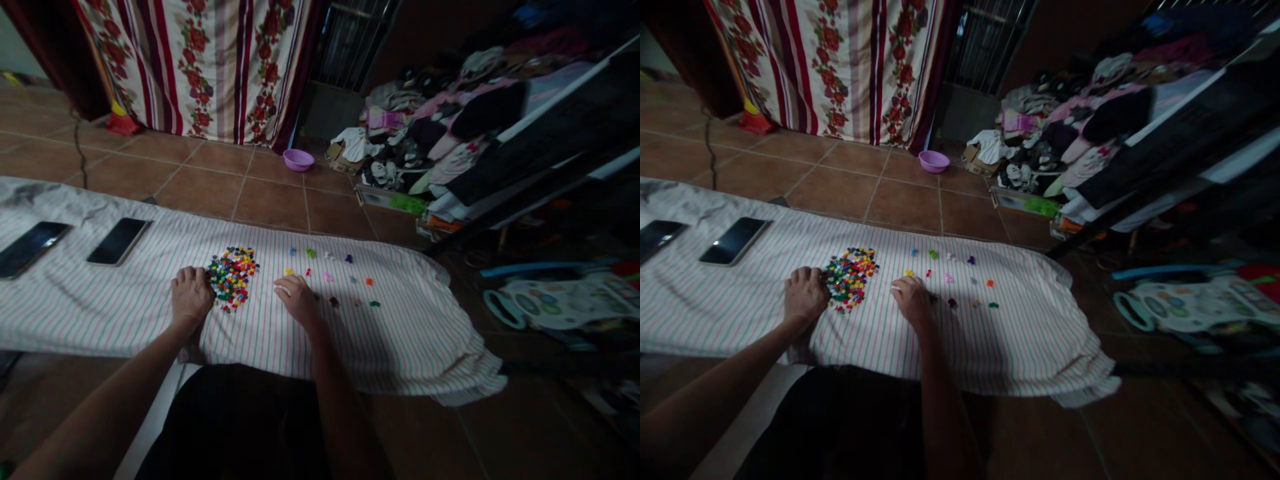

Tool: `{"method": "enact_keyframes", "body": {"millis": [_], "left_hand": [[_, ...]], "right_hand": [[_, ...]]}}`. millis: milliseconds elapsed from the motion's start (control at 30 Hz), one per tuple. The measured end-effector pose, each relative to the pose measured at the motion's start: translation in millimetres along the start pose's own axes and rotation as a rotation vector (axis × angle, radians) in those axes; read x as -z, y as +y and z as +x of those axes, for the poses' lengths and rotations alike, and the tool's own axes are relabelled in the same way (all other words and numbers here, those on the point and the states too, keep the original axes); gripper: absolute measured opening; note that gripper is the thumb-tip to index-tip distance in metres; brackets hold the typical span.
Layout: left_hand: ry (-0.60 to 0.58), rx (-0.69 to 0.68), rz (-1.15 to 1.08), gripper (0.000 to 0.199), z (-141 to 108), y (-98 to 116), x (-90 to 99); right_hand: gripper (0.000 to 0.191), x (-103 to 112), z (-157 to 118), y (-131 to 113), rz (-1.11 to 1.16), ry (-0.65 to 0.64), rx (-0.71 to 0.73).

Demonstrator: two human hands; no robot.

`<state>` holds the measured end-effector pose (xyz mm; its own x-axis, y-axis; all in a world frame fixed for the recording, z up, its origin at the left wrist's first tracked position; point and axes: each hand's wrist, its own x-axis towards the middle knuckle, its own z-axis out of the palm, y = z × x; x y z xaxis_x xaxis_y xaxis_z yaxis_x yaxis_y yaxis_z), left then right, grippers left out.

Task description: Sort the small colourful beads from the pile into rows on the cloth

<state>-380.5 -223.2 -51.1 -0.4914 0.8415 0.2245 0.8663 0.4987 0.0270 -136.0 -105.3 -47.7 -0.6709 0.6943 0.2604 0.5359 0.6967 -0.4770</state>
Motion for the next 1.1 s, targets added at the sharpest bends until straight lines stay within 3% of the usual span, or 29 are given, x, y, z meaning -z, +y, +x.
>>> {"method": "enact_keyframes", "body": {"millis": [200, 433, 767, 1100], "left_hand": [[0.013, -0.003, 0.004, 0.029, 0, 0, -0.8], [0.031, -0.02, 0.01, 0.027, 0, -1, -3.6], [0.026, -0.026, 0.037, 0.028, 0, 0, -2.3], [0.043, -0.028, 0.026, 0.029, 0, -2, -4.5]], "right_hand": [[0.026, -23, 19, -18, -0.046, 0.011, -0.057], [0.03, -32, 35, -35, -0.135, -0.021, -0.136], [0.02, -43, 46, -43, -0.171, 0.007, -0.233], [0.016, -48, 54, -48, -0.187, -0.003, -0.24]]}}
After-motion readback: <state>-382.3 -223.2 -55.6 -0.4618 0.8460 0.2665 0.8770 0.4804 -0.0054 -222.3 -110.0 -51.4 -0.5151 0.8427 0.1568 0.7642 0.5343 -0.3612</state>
